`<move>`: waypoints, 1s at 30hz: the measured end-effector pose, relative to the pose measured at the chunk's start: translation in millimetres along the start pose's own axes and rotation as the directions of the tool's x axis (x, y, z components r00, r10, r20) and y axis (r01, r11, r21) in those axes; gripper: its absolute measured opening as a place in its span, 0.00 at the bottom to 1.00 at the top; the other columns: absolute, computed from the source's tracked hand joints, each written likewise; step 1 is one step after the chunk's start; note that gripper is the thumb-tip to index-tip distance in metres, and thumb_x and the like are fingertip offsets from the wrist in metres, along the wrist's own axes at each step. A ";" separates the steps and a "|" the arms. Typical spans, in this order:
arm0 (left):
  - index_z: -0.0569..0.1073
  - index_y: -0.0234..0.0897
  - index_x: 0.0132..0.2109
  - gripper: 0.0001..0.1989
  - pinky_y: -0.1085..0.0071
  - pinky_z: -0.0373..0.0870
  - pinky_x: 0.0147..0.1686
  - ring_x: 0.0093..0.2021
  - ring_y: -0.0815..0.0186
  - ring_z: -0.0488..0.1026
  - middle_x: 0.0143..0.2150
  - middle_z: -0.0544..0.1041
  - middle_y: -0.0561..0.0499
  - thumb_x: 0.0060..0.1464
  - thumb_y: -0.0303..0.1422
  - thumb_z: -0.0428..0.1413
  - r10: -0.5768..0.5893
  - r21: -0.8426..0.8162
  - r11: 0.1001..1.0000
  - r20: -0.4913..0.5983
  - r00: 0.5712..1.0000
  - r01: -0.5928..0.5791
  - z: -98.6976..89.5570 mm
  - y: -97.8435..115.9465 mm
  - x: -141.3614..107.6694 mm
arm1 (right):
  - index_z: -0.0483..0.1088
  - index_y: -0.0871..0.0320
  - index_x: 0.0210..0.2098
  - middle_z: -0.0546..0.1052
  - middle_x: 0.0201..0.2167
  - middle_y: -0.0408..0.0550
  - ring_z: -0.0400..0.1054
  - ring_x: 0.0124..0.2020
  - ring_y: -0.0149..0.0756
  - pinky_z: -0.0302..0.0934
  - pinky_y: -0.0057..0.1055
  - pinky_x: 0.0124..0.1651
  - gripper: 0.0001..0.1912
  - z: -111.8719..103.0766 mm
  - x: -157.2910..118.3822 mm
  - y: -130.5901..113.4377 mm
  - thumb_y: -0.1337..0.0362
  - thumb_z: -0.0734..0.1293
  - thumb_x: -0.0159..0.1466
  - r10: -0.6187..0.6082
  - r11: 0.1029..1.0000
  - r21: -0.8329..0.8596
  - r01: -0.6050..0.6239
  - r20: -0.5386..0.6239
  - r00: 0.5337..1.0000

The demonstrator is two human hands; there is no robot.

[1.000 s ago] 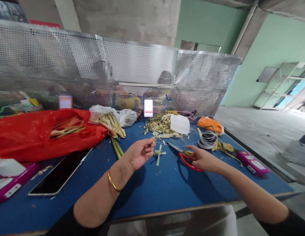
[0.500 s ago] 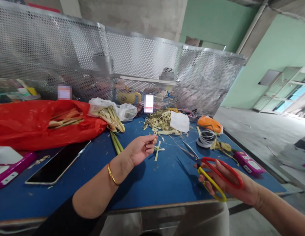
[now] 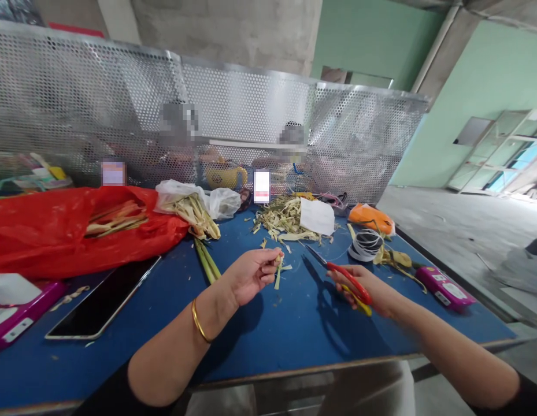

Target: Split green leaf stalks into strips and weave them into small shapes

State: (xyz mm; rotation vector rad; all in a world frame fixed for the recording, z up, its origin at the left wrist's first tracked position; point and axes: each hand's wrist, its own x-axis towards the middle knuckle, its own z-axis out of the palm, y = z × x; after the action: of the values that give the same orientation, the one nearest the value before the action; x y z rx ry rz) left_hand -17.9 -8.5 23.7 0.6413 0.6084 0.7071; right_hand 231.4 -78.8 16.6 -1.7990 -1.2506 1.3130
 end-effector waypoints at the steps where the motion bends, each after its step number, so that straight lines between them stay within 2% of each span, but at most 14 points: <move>1: 0.71 0.27 0.30 0.07 0.84 0.47 0.14 0.16 0.82 0.51 0.23 0.59 0.57 0.57 0.23 0.52 0.002 0.011 1.000 -0.004 1.000 -0.002 0.8 -0.4 -0.4 | 0.70 0.60 0.39 0.71 0.23 0.43 0.63 0.18 0.29 0.58 0.26 0.20 0.19 -2.4 3.9 -0.6 0.50 0.67 0.57 -0.062 0.982 -0.184 0.050 -0.058 0.996; 3: 0.71 0.27 0.30 0.07 0.84 0.47 0.14 0.17 0.81 0.51 0.23 0.59 0.57 0.56 0.24 0.53 0.007 0.033 0.999 -0.006 1.000 -0.007 2.8 -1.0 -1.5 | 0.71 0.60 0.43 0.76 0.29 0.48 0.70 0.28 0.38 0.61 0.30 0.29 0.19 -6.8 8.9 -1.9 0.53 0.65 0.59 -0.220 0.814 -0.570 0.110 -0.128 0.967; 5: 0.71 0.27 0.30 0.06 0.83 0.46 0.14 0.17 0.81 0.51 0.23 0.59 0.57 0.55 0.24 0.54 0.010 0.055 0.998 -0.007 1.000 -0.010 4.6 -2.3 -2.4 | 0.70 0.60 0.49 0.78 0.36 0.54 0.72 0.39 0.45 0.61 0.33 0.36 0.21 -8.9 10.5 -3.4 0.55 0.63 0.60 -0.317 0.561 -0.825 0.070 -0.136 0.939; 6: 0.71 0.27 0.29 0.06 0.83 0.46 0.15 0.18 0.81 0.51 0.23 0.59 0.57 0.54 0.24 0.55 0.009 0.065 0.998 -0.009 1.000 -0.008 5.2 -3.3 -2.4 | 0.68 0.60 0.51 0.78 0.39 0.56 0.72 0.42 0.47 0.61 0.34 0.38 0.21 -9.0 10.5 -4.4 0.57 0.62 0.61 -0.325 0.453 -0.891 0.035 -0.128 0.937; 8: 0.71 0.28 0.29 0.05 0.82 0.45 0.15 0.18 0.80 0.50 0.23 0.59 0.57 0.52 0.26 0.57 0.004 0.084 0.996 -0.008 1.000 -0.003 5.4 -6.0 -1.7 | 0.68 0.61 0.51 0.77 0.40 0.59 0.72 0.42 0.50 0.61 0.35 0.38 0.20 -7.9 9.7 -7.9 0.59 0.61 0.62 -0.303 0.313 -0.950 0.000 -0.100 0.948; 11: 0.72 0.27 0.30 0.07 0.81 0.44 0.16 0.18 0.80 0.49 0.23 0.60 0.57 0.49 0.29 0.59 0.003 0.128 0.992 0.002 1.000 -0.004 5.0 -10.6 0.4 | 0.73 0.62 0.42 0.77 0.37 0.62 0.72 0.40 0.53 0.61 0.38 0.37 0.14 -3.2 9.1 -19.8 0.62 0.64 0.60 -0.297 0.233 -0.972 -0.015 -0.085 0.951; 12: 0.72 0.28 0.30 0.08 0.80 0.44 0.17 0.18 0.80 0.49 0.24 0.60 0.57 0.48 0.30 0.60 0.007 0.148 0.989 0.011 1.000 -0.009 5.1 -11.7 0.9 | 0.74 0.62 0.40 0.77 0.38 0.62 0.72 0.40 0.52 0.62 0.38 0.38 0.12 -0.2 9.4 -25.9 0.63 0.65 0.59 -0.323 0.255 -0.967 0.024 -0.062 0.944; 14: 0.72 0.28 0.30 0.09 0.80 0.43 0.17 0.18 0.80 0.49 0.23 0.60 0.57 0.46 0.32 0.62 0.008 0.184 0.983 0.043 0.999 -0.016 5.8 -13.1 1.5 | 0.73 0.59 0.43 0.76 0.42 0.59 0.73 0.41 0.47 0.63 0.37 0.41 0.12 9.6 11.9 -39.9 0.64 0.64 0.60 -0.396 0.426 -0.877 0.225 0.043 0.917; 16: 0.71 0.30 0.29 0.11 0.78 0.42 0.18 0.18 0.80 0.48 0.22 0.59 0.58 0.44 0.33 0.63 0.017 0.207 0.978 0.072 0.997 -0.031 6.5 -12.8 1.6 | 0.67 0.56 0.50 0.74 0.47 0.54 0.74 0.38 0.39 0.65 0.33 0.40 0.18 24.1 17.7 -52.5 0.63 0.64 0.60 -0.434 0.720 -0.502 0.479 0.213 0.876; 18: 0.69 0.32 0.28 0.12 0.77 0.42 0.18 0.18 0.79 0.47 0.20 0.58 0.59 0.43 0.34 0.64 0.047 0.224 0.973 0.074 0.996 -0.063 6.2 -11.0 2.2 | 0.66 0.57 0.49 0.75 0.43 0.50 0.74 0.34 0.36 0.67 0.31 0.35 0.20 40.6 27.1 -59.3 0.60 0.66 0.57 -0.403 0.863 -0.133 0.487 0.400 0.823; 20: 0.68 0.33 0.28 0.13 0.76 0.41 0.19 0.18 0.79 0.47 0.19 0.58 0.60 0.42 0.35 0.64 0.087 0.237 0.967 0.048 0.995 -0.096 4.7 -8.3 3.7 | 0.67 0.59 0.39 0.75 0.31 0.44 0.72 0.28 0.33 0.66 0.29 0.31 0.14 53.8 39.0 -58.4 0.57 0.68 0.56 -0.419 0.882 -0.004 0.470 0.445 0.791; 23: 0.69 0.33 0.27 0.14 0.75 0.39 0.19 0.17 0.79 0.46 0.19 0.58 0.60 0.40 0.36 0.64 0.121 0.253 0.961 -0.009 0.993 -0.115 1.7 -5.1 6.9 | 0.64 0.58 0.25 0.70 0.20 0.39 0.66 0.20 0.28 0.62 0.26 0.27 0.16 59.0 54.9 -48.8 0.53 0.66 0.58 -0.482 0.860 -0.009 0.511 0.318 0.817; 27: 0.70 0.33 0.27 0.13 0.74 0.39 0.19 0.17 0.78 0.46 0.18 0.56 0.61 0.40 0.37 0.64 0.119 0.264 0.959 -0.046 0.992 -0.102 0.3 -7.0 11.3 | 0.68 0.59 0.25 0.67 0.15 0.38 0.61 0.17 0.27 0.58 0.25 0.25 0.18 39.3 59.8 -43.9 0.49 0.64 0.59 -0.501 0.837 -0.091 0.540 0.270 0.822; 30: 0.71 0.32 0.26 0.11 0.74 0.43 0.19 0.18 0.77 0.51 0.19 0.60 0.58 0.42 0.35 0.63 0.171 0.287 0.948 -0.095 0.981 -0.137 -1.3 -10.2 14.2 | 0.69 0.59 0.25 0.67 0.15 0.39 0.61 0.17 0.28 0.56 0.25 0.23 0.18 17.0 57.5 -49.6 0.50 0.64 0.59 -0.473 0.833 -0.172 0.526 0.274 0.837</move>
State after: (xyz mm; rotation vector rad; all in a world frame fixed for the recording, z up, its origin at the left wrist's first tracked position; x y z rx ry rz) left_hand -6.1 -3.6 11.6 0.9213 0.7824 0.8173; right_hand 202.7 -7.8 30.3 -1.3428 -1.9243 1.1032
